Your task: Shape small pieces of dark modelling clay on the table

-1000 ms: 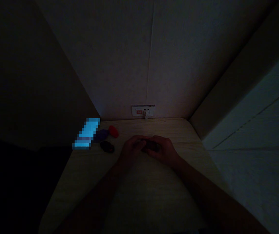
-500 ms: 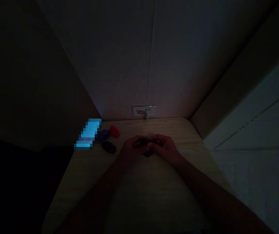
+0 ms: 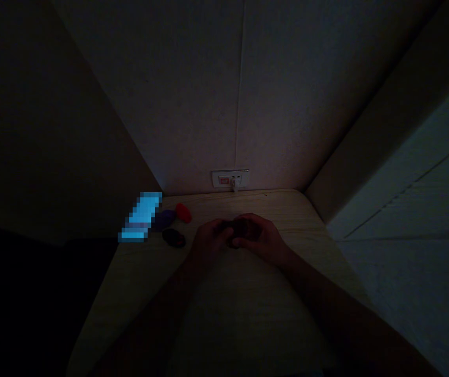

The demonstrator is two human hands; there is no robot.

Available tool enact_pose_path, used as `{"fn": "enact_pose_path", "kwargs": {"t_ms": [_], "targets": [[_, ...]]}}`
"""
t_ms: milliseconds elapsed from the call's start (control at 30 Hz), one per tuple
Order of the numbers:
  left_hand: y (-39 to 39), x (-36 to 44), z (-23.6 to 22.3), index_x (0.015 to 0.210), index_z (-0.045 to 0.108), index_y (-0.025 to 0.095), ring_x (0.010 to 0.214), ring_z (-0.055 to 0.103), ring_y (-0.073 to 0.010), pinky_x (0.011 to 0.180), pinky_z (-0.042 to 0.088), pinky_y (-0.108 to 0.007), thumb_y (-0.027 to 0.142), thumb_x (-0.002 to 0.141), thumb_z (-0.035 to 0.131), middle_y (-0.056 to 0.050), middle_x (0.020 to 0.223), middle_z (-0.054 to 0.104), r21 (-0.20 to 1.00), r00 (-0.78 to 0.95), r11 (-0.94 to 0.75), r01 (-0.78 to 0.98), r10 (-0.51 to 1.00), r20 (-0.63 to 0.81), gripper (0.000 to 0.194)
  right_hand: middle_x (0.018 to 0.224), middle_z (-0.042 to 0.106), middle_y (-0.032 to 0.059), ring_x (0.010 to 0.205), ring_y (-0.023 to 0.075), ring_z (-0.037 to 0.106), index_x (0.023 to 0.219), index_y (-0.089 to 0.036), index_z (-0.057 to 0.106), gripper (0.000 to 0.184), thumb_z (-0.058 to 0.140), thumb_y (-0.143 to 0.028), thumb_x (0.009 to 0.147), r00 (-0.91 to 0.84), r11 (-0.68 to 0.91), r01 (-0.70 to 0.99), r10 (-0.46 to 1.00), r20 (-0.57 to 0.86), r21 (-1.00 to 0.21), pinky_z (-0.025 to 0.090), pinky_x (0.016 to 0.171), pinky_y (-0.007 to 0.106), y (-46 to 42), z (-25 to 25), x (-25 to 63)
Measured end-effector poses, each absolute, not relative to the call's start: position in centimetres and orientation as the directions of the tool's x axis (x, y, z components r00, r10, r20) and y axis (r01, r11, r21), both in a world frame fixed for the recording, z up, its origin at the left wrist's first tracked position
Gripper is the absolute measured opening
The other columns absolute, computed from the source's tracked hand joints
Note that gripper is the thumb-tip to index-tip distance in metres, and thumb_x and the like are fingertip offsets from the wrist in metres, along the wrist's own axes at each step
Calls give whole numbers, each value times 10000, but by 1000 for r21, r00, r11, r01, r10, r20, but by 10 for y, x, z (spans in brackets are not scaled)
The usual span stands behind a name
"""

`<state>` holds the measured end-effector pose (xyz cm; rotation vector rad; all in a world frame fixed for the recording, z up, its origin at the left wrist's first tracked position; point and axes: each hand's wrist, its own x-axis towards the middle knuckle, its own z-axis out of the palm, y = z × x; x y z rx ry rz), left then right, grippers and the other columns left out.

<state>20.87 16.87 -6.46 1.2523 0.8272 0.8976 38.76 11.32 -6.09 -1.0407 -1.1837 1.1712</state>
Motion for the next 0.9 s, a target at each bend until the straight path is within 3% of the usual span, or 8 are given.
{"fn": "enact_pose_path", "kwargs": {"t_ms": [467,567,700,900], "targets": [[164,215,-62,889,769,103,611,646,-185,578,525,-315,548,670,871,-99,772,746,873,533,375,-313,830,-166,507,792,737,-21,680,133,685,945,-215,709,384,956,-309,666,-72,37,-309,995,63,-950,572,660,254,116,-59,391],[164,218,-63,954,752,122,695,668,-201,644,543,-328,562,666,875,-98,859,762,880,515,344,-329,846,-138,540,794,741,-15,689,144,686,975,-213,725,434,969,-317,631,0,43,-252,999,45,-967,570,646,260,119,-62,393],[163,220,-61,978,728,159,811,676,-189,751,541,-297,344,592,966,-49,917,763,933,464,237,-272,881,-89,489,847,762,-2,738,161,698,969,-223,740,475,985,-307,571,96,62,-159,994,48,-985,583,706,285,120,-64,394],[160,217,-57,1083,704,165,927,716,-238,829,552,-343,341,733,845,-85,1038,779,996,479,56,-69,878,-16,417,772,721,-15,674,156,674,891,-218,697,395,941,-395,636,111,46,-129,993,32,-991,568,652,285,118,-61,395]]}}
